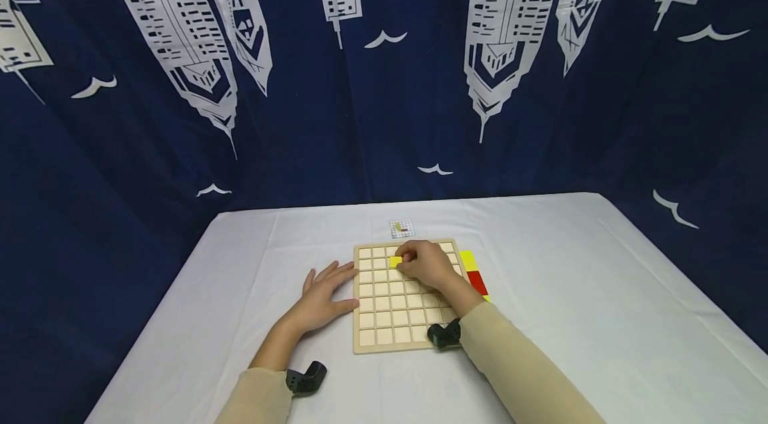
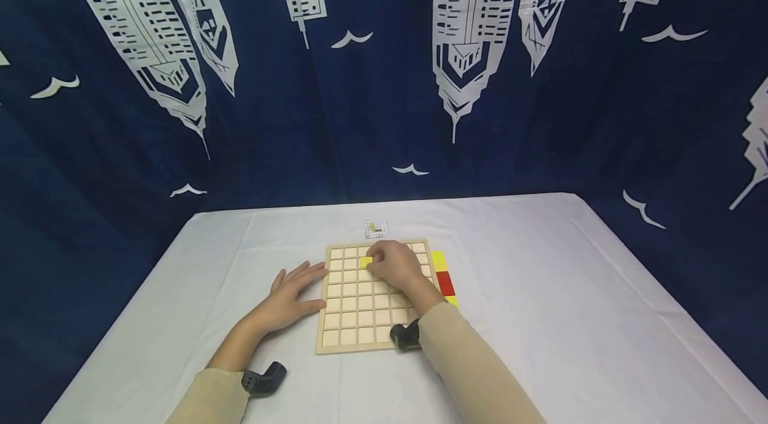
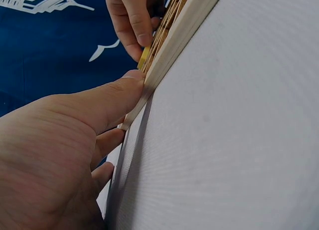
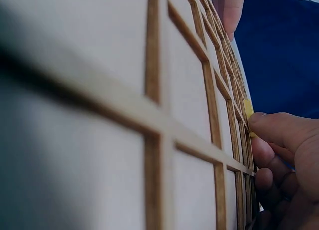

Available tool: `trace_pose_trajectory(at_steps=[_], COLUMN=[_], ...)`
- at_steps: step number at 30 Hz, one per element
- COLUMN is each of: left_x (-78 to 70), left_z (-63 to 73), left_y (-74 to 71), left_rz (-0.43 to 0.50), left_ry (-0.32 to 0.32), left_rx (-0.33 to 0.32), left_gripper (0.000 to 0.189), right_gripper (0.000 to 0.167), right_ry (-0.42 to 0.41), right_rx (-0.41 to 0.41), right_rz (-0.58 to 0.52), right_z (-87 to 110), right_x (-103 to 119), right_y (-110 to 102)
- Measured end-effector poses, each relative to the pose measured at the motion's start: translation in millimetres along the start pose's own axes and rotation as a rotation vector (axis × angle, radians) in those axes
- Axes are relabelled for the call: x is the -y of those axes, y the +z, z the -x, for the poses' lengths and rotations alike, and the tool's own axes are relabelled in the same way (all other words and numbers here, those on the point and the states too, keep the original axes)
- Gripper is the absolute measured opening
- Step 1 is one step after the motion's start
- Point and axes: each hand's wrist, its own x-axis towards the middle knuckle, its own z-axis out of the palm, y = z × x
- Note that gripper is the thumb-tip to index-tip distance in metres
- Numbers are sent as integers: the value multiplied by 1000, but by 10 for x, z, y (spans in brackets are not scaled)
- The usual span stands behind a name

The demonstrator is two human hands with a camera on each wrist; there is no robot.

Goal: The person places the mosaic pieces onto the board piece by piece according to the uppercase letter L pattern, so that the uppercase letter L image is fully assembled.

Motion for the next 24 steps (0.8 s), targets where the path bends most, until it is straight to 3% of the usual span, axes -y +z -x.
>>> trace_pose_trajectory(at_steps=[13,24], left_x=[-3,-2], left_z=[-1,-2], left_y=[-2,4], left_rz=[10,6], left_ry=[2,2], left_rx=[-6,-3], left_gripper=[63,64], right_gripper=[15,20], right_ry=[-33,-34], right_rx=[18,-23], right_rz=[-79,-157], right_z=[12,136], right_x=[2,3], right_y=[-45,-297])
